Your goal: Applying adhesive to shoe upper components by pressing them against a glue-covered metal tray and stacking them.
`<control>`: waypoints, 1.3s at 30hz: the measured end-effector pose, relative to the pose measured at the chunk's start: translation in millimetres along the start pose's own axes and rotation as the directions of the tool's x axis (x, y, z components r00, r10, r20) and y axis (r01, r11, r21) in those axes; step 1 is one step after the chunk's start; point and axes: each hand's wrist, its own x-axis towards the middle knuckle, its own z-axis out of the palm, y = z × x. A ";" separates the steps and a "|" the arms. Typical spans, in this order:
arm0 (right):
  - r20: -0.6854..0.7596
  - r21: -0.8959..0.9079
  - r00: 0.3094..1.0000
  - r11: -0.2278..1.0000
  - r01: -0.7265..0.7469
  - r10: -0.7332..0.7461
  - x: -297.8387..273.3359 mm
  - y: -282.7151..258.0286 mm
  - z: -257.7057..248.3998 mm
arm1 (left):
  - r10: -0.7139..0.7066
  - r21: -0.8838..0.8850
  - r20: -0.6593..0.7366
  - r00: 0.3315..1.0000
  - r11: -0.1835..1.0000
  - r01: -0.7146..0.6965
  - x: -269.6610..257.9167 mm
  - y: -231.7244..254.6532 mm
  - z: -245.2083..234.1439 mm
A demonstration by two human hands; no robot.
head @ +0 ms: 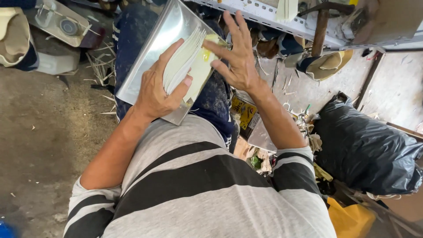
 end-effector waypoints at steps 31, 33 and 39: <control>0.131 -0.661 0.989 0.749 0.034 0.070 -41.2 -93.3 29.6 | -0.114 -0.386 -0.400 0.909 0.921 -0.054 0.9 -1.8 -3.0; 0.150 -0.655 0.988 0.753 0.065 0.045 -44.1 -98.6 28.3 | -0.130 -0.397 -0.401 0.907 0.917 -0.044 0.8 -2.4 -2.0; 0.212 -0.679 0.975 0.707 0.198 -0.069 -48.8 -113.3 25.2 | -0.146 -0.437 -0.413 0.899 0.898 -0.055 0.3 -1.7 -1.2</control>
